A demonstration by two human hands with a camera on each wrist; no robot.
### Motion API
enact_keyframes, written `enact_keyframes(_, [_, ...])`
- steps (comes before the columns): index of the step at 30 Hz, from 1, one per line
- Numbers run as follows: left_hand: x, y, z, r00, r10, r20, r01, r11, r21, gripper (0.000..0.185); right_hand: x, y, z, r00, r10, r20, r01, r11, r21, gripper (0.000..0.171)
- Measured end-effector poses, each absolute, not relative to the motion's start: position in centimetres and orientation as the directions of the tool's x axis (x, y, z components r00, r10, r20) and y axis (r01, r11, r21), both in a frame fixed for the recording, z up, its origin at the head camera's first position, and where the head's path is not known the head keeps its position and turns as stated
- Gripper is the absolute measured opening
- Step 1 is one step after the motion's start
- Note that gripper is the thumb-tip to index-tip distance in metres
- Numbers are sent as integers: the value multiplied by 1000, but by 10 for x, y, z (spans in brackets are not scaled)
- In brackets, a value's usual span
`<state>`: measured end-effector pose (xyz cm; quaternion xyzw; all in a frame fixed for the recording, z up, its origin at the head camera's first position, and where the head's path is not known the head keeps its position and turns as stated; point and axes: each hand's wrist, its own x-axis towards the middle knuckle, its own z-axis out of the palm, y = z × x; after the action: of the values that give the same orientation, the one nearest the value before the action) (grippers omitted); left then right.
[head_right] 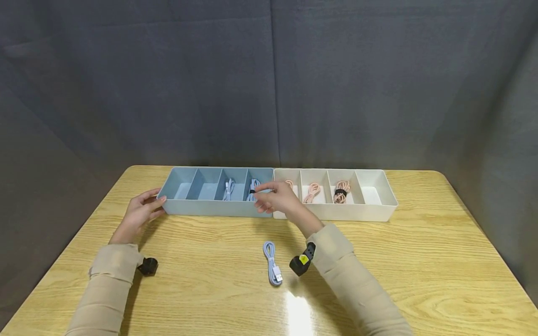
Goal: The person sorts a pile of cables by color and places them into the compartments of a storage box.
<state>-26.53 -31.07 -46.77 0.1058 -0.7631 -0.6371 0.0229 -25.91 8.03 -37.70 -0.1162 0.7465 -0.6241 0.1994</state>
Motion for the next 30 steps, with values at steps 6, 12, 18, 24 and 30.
enact_keyframes(6, [-266, -310, -469, -978, -184, -97, -127, 159, 979, 71, -249, 87, -379, -882, -439, -172, 61, 255, -965, 31])
enact_keyframes(12, [-263, -309, -464, -980, -172, -95, -123, 159, 980, 69, -239, 95, -383, -864, -467, -187, 44, 301, -953, 32])
enact_keyframes(18, [-262, -309, -463, -977, -187, -101, -130, 151, 980, 66, -230, 98, -388, -853, -491, -176, 20, 307, -952, 33])
enact_keyframes(24, [-265, -310, -469, -976, -191, -101, -131, 156, 979, 69, -221, 102, -397, -847, -508, -156, -22, 328, -945, 37])
enact_keyframes(30, [-264, -311, -468, -979, -180, -93, -122, 156, 980, 71, -212, 107, -407, -846, -510, -157, -48, 366, -929, 41])
